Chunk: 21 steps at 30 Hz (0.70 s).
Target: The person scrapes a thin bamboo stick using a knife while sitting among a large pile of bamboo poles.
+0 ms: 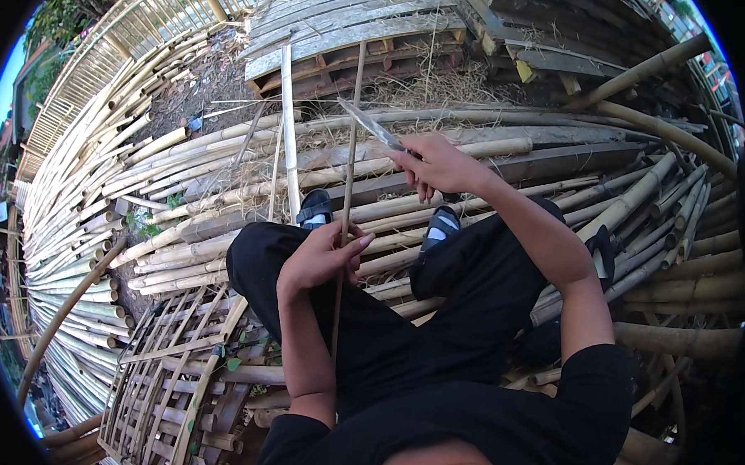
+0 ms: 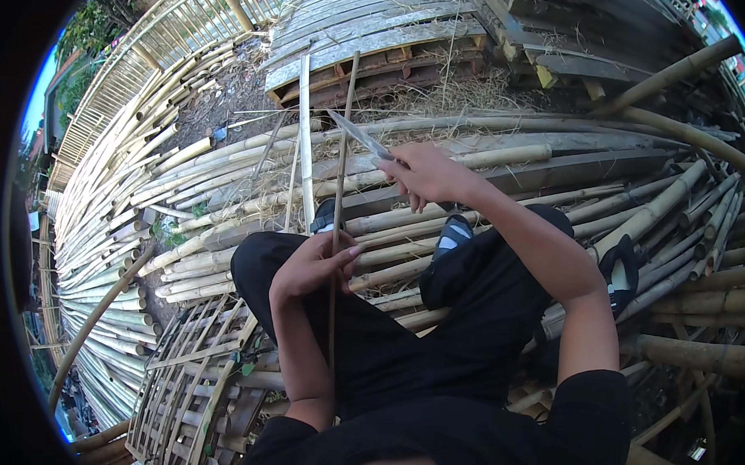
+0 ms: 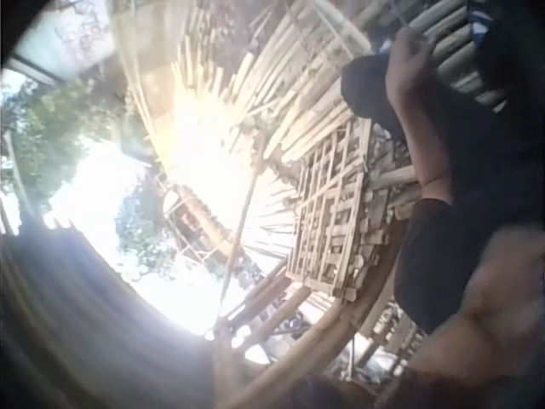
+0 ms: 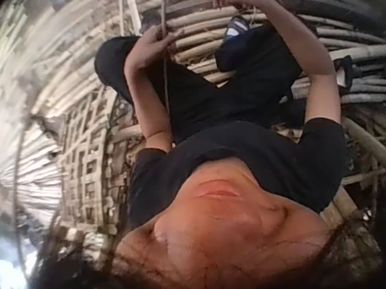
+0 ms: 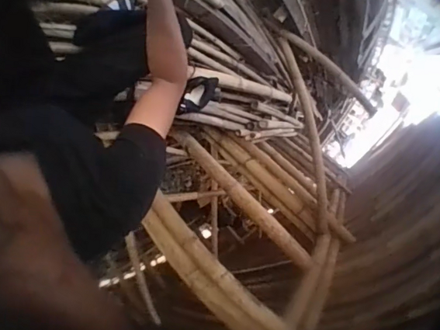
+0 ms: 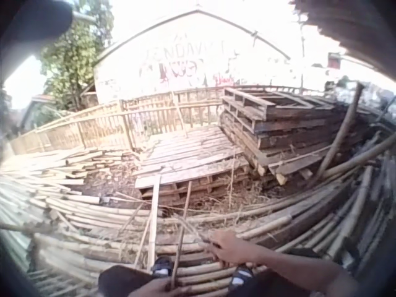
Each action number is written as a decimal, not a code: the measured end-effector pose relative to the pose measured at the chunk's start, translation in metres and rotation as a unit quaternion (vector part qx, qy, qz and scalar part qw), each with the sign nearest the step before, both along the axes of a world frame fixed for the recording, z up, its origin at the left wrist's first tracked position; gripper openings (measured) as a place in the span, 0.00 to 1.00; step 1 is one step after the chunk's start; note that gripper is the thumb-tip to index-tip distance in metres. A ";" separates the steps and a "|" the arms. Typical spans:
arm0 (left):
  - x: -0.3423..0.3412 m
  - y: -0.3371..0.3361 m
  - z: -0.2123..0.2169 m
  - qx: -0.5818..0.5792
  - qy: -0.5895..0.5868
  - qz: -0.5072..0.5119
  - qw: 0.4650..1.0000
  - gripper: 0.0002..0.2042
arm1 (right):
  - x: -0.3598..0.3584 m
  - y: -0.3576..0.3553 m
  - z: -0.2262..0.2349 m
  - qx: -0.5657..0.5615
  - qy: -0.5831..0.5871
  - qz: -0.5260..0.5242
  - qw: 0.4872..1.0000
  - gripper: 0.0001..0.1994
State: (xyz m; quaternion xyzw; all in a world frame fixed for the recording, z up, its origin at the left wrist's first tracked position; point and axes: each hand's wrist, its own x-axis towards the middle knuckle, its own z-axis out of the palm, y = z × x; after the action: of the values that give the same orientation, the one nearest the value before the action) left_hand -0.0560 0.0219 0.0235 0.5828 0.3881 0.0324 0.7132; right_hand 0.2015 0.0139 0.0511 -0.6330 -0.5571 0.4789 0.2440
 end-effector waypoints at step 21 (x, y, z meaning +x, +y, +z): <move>0.032 0.002 -0.011 0.049 -0.176 0.244 0.952 0.12 | -0.015 0.008 -0.027 0.261 -0.295 0.029 0.919 0.21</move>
State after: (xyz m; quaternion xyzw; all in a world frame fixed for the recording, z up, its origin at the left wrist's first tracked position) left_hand -0.0244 0.0240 0.0128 0.4898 0.3843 0.3269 0.7110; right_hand 0.1861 0.0217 0.0242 -0.6427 -0.7274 0.1152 0.2111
